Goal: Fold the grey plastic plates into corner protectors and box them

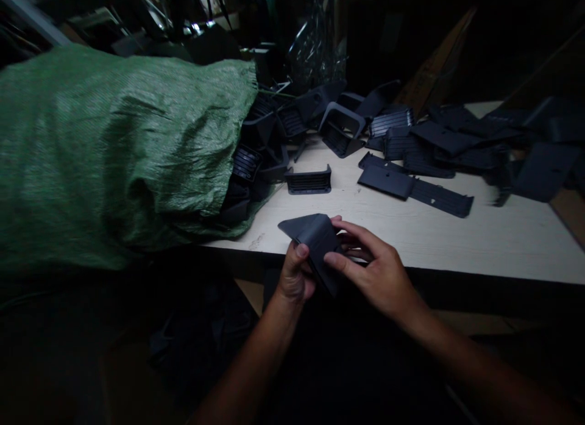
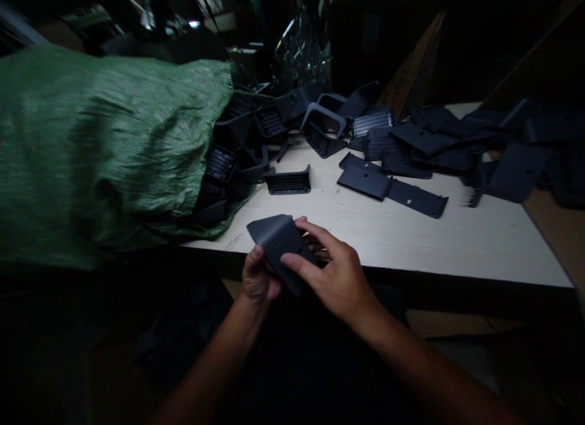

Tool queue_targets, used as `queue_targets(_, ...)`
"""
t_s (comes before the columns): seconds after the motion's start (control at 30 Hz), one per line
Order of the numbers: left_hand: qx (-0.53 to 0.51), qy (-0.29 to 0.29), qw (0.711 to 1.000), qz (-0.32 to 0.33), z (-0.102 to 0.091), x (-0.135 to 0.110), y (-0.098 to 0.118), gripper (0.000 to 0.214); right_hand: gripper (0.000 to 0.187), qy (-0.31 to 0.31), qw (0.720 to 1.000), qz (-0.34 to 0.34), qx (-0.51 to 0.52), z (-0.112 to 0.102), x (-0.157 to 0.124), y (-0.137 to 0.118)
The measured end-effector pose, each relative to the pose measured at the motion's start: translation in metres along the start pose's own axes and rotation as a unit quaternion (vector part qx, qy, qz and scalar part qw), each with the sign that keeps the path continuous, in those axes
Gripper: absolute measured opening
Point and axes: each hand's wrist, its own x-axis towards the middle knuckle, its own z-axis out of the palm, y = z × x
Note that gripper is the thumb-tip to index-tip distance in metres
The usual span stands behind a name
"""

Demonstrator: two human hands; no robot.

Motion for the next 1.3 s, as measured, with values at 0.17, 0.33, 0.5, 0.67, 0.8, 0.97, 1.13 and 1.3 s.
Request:
queue_targets(0.17,0.039,-0.066,0.997,0.011,-0.001,0.001,-0.004,0.084,0.042,-0.052,0.978,0.102,0.174,-0.002,0.016,-0.005)
queue_targets(0.33,0.027,-0.089,0.996,0.002,0.012,0.001,0.003,0.085,0.043,-0.105,0.965,0.121,0.209,-0.001,0.016,-0.011)
queue_targets(0.5,-0.054,0.078,0.996,0.006,0.029,0.012,0.029,0.037,0.032,-0.137,0.974,0.093,0.155,0.001,0.009,-0.008)
queue_targets(0.67,0.059,0.137,0.989,0.022,0.04,0.006,0.034,0.018,0.046,-0.08,0.981,0.052,0.169,0.011,-0.007,0.002)
queue_targets(0.8,0.127,0.127,0.98,0.082,0.05,-0.004,0.032,0.022,0.053,-0.025,0.981,0.035,0.188,0.016,-0.014,0.005)
queue_targets(0.97,0.15,0.13,0.978,0.066,0.052,-0.002,0.034,0.023,0.049,-0.064,0.983,0.034,0.17,0.011,-0.009,0.002)
queue_targets(1.13,0.194,0.098,0.976,0.024,0.041,0.004,0.041,0.025,0.039,-0.071,0.992,0.032,0.1,0.001,-0.009,-0.004)
queue_targets(1.3,0.532,-0.054,0.841,0.08,0.031,0.01,0.065,0.031,0.032,-0.107,0.986,0.11,0.058,-0.015,-0.007,-0.014)
